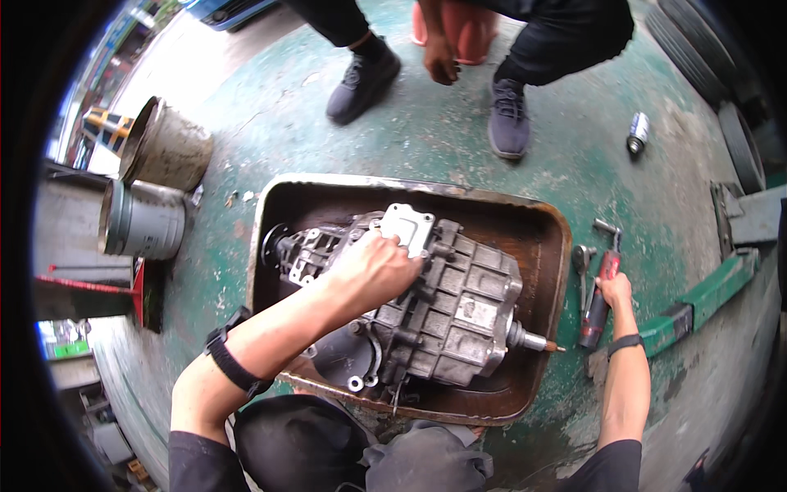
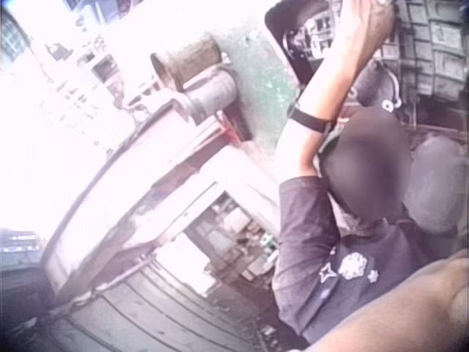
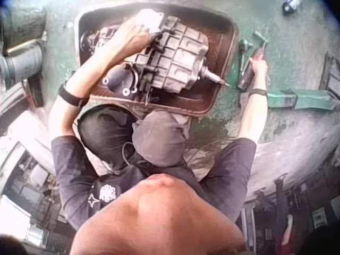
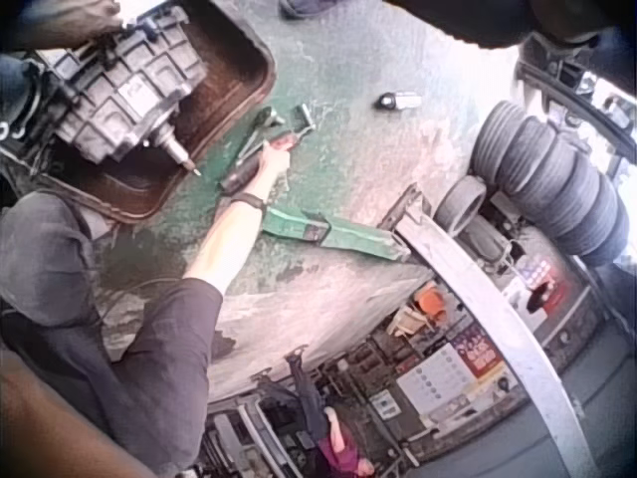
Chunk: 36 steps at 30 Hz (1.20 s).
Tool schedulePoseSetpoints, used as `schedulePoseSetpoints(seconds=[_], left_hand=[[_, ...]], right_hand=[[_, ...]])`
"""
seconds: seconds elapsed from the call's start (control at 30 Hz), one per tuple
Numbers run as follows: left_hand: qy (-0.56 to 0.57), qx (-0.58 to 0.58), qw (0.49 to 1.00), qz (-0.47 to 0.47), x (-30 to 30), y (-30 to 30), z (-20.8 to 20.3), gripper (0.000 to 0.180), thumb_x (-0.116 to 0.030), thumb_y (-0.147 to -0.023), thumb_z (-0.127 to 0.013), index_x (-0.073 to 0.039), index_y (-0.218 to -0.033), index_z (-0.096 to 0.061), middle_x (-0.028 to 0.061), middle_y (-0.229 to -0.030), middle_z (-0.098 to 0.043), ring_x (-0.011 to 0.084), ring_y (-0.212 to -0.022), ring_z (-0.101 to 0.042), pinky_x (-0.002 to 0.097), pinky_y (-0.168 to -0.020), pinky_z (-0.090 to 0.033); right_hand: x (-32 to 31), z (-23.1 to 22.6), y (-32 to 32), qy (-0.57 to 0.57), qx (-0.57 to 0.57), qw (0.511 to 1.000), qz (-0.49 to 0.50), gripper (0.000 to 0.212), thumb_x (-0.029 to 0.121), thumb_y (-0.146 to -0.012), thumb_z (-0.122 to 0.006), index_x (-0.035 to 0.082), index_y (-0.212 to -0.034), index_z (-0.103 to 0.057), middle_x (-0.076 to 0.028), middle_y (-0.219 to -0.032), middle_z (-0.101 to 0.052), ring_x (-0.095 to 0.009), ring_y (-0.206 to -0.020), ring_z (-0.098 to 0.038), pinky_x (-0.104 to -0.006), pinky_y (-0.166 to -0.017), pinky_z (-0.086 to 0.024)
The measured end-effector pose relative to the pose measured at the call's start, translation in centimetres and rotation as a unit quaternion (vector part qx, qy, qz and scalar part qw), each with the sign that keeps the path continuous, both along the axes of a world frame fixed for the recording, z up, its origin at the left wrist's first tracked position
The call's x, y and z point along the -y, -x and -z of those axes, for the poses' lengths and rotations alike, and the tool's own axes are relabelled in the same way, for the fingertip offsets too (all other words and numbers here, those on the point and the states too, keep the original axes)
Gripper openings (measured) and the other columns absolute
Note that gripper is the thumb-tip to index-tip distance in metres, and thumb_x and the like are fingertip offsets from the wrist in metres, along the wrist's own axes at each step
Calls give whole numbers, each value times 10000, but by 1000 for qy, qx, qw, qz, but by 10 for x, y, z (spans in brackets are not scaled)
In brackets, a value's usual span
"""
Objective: The person disassembles a transmission on a metal tray using a ratchet, impact driver, and wrench. They remove bolts and a cover plate, then reassemble the unit by tightening bolts and securing the cover.
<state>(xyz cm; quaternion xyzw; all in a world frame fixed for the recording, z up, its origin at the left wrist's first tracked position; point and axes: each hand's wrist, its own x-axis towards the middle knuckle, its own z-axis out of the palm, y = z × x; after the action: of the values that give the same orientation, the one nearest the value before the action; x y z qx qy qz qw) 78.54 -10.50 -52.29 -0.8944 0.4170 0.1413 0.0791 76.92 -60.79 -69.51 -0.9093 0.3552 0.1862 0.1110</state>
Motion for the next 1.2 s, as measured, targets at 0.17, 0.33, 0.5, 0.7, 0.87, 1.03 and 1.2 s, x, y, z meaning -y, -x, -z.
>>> schedulePoseSetpoints(seconds=[0.17,0.33,0.5,0.7,0.87,1.03,1.2], left_hand=[[-27,47,998,19,8,10,0,83,-170,-876,-570,-121,-841,-627,3,-704,-639,160,-746,-652,344,-612,-469],[-70,45,996,31,19,14,13,152,-198,-863,-581,-93,-772,-643,-6,-739,-653,162,-667,-624,366,-554,-437],[20,147,988,-38,19,26,37,189,-205,-834,-557,-68,-810,-684,57,-812,-674,255,-766,-637,407,-673,-460],[23,98,992,-76,28,20,44,189,-212,-851,-548,-134,-805,-714,29,-851,-708,229,-775,-666,428,-571,-454],[44,129,986,-91,23,28,35,159,-216,-825,-563,-147,-749,-684,7,-768,-652,229,-771,-625,425,-652,-442],[147,70,983,-81,-32,11,-8,119,-154,-822,-614,-71,-783,-690,66,-763,-697,234,-729,-700,363,-609,-537],[230,2,930,-285,-163,32,-57,308,-362,-908,-627,-78,-1021,-661,151,-866,-683,361,-845,-655,434,-733,-511]], right_hand=[[29,22,-2,-15,-12,1000,-22,450,337,-711,-805,-15,-969,-695,-241,-981,-696,-371,-971,-674,-435,-868,-506],[43,33,-6,-28,11,998,-55,469,284,-720,-808,-88,-969,-668,-266,-940,-692,-377,-918,-681,-441,-835,-506],[34,29,-9,29,-3,997,-72,495,329,-753,-804,-93,-969,-662,-272,-941,-689,-394,-913,-675,-442,-827,-503],[27,25,-1,50,-14,991,-125,584,427,-788,-754,-75,-1067,-645,-277,-1051,-671,-404,-1030,-644,-451,-898,-493],[15,13,16,41,4,993,-111,508,345,-785,-731,-15,-1131,-638,-263,-1081,-667,-402,-1065,-633,-438,-938,-476],[-11,-28,17,26,60,987,-144,592,342,-792,-717,-2,-1259,-597,-232,-1192,-641,-372,-1144,-599,-421,-997,-436],[-28,-75,17,-71,198,952,-221,430,290,-919,-628,-37,-1198,-612,-202,-1145,-662,-265,-1052,-637,-352,-938,-458]])
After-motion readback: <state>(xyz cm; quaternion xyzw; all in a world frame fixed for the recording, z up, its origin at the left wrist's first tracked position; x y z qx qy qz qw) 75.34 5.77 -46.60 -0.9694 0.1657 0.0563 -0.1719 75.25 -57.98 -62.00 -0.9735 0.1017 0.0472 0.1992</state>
